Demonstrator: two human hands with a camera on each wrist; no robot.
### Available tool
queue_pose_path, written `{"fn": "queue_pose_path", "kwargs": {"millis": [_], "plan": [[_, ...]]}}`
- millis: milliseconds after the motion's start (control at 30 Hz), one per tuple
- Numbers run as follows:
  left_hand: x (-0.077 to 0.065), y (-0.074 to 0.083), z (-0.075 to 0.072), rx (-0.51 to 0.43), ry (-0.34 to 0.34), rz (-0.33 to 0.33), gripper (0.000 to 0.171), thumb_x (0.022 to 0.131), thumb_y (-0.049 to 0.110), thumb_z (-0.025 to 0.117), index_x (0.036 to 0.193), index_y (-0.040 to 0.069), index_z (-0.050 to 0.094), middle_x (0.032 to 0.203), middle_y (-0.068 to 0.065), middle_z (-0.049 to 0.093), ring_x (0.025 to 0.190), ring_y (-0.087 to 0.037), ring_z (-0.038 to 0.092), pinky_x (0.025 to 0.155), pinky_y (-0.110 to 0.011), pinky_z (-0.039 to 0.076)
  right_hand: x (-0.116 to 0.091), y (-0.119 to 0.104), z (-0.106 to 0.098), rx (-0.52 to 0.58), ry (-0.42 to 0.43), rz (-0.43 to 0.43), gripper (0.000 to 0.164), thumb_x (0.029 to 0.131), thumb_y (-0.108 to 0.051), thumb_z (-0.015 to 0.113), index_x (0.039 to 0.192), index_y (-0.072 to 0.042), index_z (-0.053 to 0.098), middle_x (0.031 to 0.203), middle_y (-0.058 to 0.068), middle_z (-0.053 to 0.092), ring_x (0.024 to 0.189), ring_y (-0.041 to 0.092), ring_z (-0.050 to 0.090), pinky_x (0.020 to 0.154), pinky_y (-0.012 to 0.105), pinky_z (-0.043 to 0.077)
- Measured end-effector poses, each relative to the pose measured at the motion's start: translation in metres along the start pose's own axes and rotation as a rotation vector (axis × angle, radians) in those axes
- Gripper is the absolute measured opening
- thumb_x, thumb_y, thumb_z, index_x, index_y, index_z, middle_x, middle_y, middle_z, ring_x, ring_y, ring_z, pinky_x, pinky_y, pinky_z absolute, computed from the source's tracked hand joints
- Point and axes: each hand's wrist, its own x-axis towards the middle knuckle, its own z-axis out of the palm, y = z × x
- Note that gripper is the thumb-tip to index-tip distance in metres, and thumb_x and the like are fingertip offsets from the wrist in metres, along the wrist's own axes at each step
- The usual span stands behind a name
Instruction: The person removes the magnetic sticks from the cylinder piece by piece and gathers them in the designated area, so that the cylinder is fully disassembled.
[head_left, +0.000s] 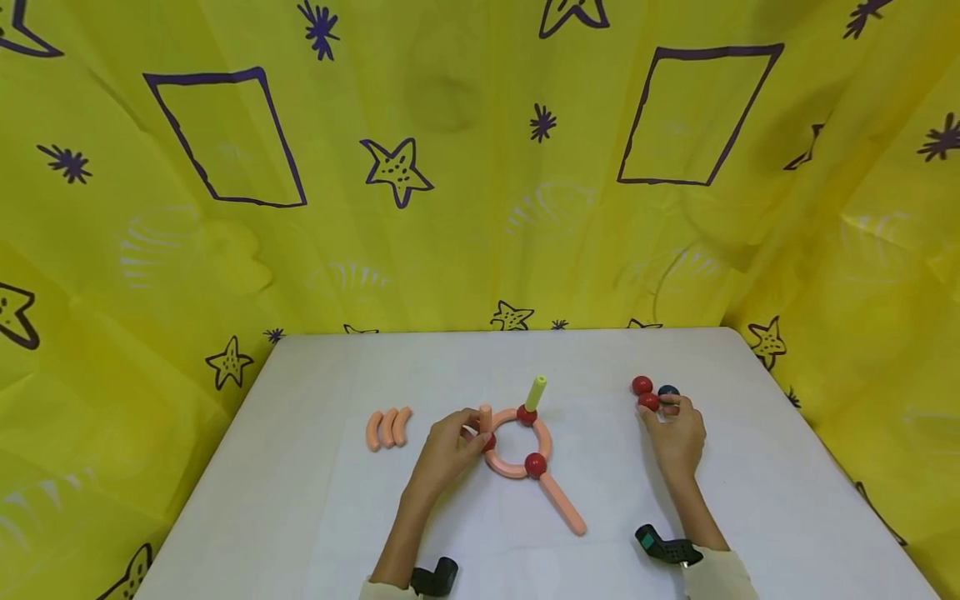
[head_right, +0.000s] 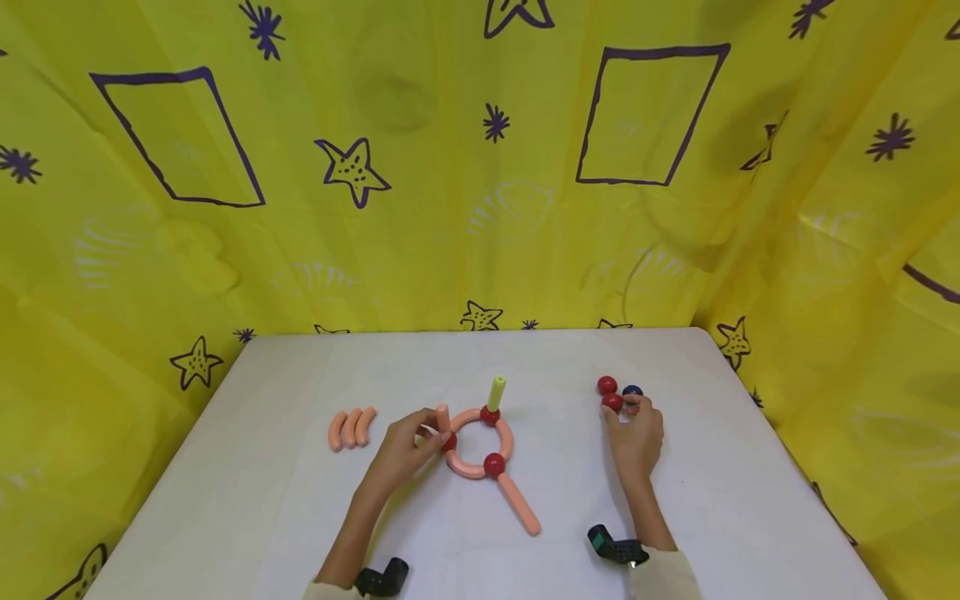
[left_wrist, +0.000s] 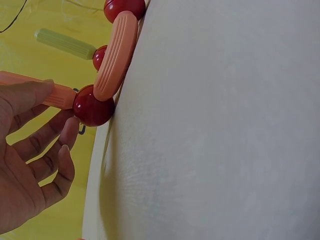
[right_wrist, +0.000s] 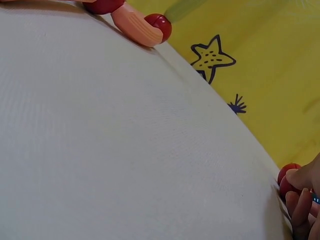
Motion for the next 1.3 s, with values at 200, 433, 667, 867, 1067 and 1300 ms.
{"fn": "queue_pose_path", "kwargs": {"millis": [200,433,667,867,1067,1300], "plan": [[0.0,-0.002,0.001,0.002,0.001,-0.008,0.022,0.093,0.023,0.067,0.113,0.013,0.066,0.104,-0.004,0.068,0.088,-0.014,0.063,0.075,-0.025,0.051,-0.002,-0.003,-0.001,0.014,-0.001,0.007,0.038,0.083,-0.016,0.077,0.11,0.004,0.061,0.096,0.023,0.058,0.093,0.036,0.052,0.071,0.04,0.034],[0.0,-0.003,0.0,0.013,-0.004,-0.004,0.023,0.092,0.023,0.067,0.113,0.012,0.067,0.104,-0.004,0.068,0.086,-0.013,0.061,0.073,-0.024,0.05,-0.014,-0.012,-0.007,0.037,-0.136,0.02,0.026,0.087,-0.021,0.074,0.101,-0.001,0.065,0.089,0.014,0.062,0.069,0.012,0.058,0.061,0.024,0.043],[-0.001,-0.004,0.001,0.02,-0.013,-0.023,0.025,0.091,0.023,0.069,0.112,0.009,0.069,0.105,-0.006,0.068,0.085,-0.013,0.06,0.071,-0.024,0.048,-0.039,-0.033,-0.007,0.088,-0.583,-0.05,0.02,0.094,-0.02,0.066,0.1,-0.001,0.066,0.079,0.007,0.064,0.058,0.008,0.059,0.053,0.021,0.046],[-0.001,-0.006,0.002,0.038,-0.032,-0.012,0.024,0.091,0.022,0.068,0.11,0.009,0.069,0.102,-0.008,0.068,0.085,-0.016,0.06,0.071,-0.024,0.048,-0.068,-0.054,-0.005,0.053,-0.939,-0.238,0.02,0.092,-0.027,0.068,0.096,-0.007,0.067,0.076,0.0,0.062,0.063,0.008,0.055,0.056,0.021,0.046],[-0.002,-0.006,0.001,0.05,-0.063,-0.021,0.025,0.093,0.024,0.066,0.112,0.009,0.068,0.102,-0.008,0.067,0.084,-0.014,0.058,0.07,-0.024,0.047,-0.089,-0.066,0.001,-0.069,-0.969,-0.384,0.018,0.087,-0.035,0.072,0.093,-0.018,0.069,0.07,-0.01,0.055,0.061,0.002,0.047,0.053,0.019,0.04],[-0.002,-0.005,0.003,0.032,-0.076,-0.054,0.021,0.094,0.026,0.065,0.109,0.012,0.068,0.102,-0.006,0.068,0.083,-0.01,0.057,0.069,-0.023,0.047,-0.099,-0.075,0.007,-0.186,-0.84,-0.437,0.013,0.086,-0.033,0.073,0.083,-0.023,0.066,0.064,-0.016,0.052,0.056,-0.001,0.044,0.05,0.019,0.036]]}}
